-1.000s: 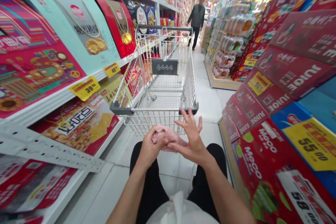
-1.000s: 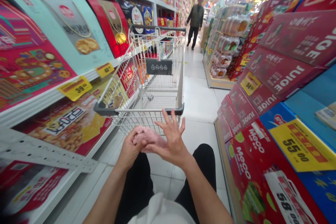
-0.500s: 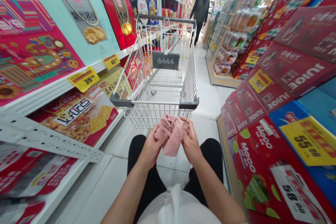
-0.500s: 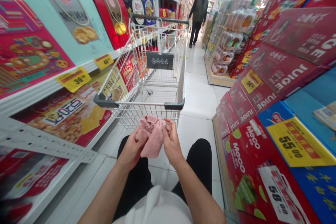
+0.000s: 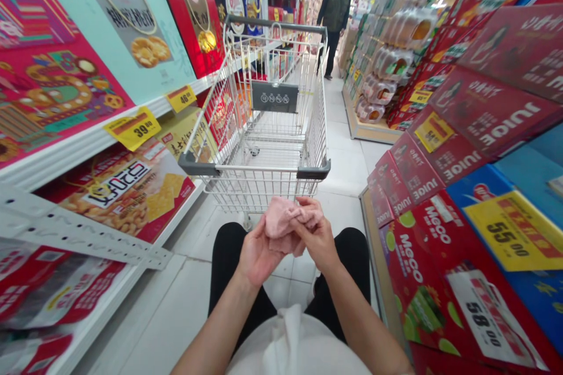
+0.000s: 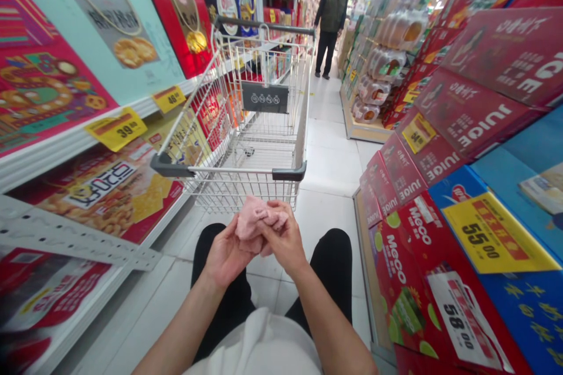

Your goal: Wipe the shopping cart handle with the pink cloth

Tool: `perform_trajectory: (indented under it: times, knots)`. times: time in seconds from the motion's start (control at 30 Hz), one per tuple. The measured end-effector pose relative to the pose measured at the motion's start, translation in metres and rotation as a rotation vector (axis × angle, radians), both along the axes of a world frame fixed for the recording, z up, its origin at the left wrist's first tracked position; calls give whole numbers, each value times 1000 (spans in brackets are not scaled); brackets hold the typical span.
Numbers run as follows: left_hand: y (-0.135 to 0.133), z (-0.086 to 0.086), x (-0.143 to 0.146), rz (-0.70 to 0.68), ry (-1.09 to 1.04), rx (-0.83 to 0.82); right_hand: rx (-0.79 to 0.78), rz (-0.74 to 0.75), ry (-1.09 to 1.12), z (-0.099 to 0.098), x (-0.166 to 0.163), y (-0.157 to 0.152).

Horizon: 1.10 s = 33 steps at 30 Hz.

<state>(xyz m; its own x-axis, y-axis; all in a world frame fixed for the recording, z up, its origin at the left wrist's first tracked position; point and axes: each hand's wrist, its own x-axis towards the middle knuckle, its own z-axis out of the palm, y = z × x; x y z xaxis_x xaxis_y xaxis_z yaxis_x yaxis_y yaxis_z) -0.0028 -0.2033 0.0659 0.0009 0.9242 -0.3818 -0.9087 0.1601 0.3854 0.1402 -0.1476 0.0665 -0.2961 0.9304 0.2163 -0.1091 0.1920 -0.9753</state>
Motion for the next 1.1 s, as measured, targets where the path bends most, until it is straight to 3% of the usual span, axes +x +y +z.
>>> perform_trajectory:
  times: [0.1, 0.23, 0.33, 0.43, 0.7, 0.87, 1.03, 1.1]
  knots:
    - [-3, -3, 6, -104, -63, 19, 213, -100, -87, 2, 10, 4]
    - [-1, 0, 8, -10, -55, -37, 442, -90, -116, 7, 26, 7]
    - [0, 0, 3, 16, -42, -83, 533, -84, -117, 7, 35, 4]
    - [-1, 0, 0, 0, -38, -22, 572, -145, -126, 1, 43, 0]
    - [-4, 12, 3, 237, 111, 7, 346, 149, -267, -14, 57, -1]
    - [-9, 9, 14, 263, 237, 89, 167, 9, -331, -20, 43, 1]
    - [-16, -1, 13, 253, 403, 53, -65, -21, -170, -14, 36, -4]
    - [-18, -4, 10, 210, 466, 15, -65, -63, -141, -11, 37, -7]
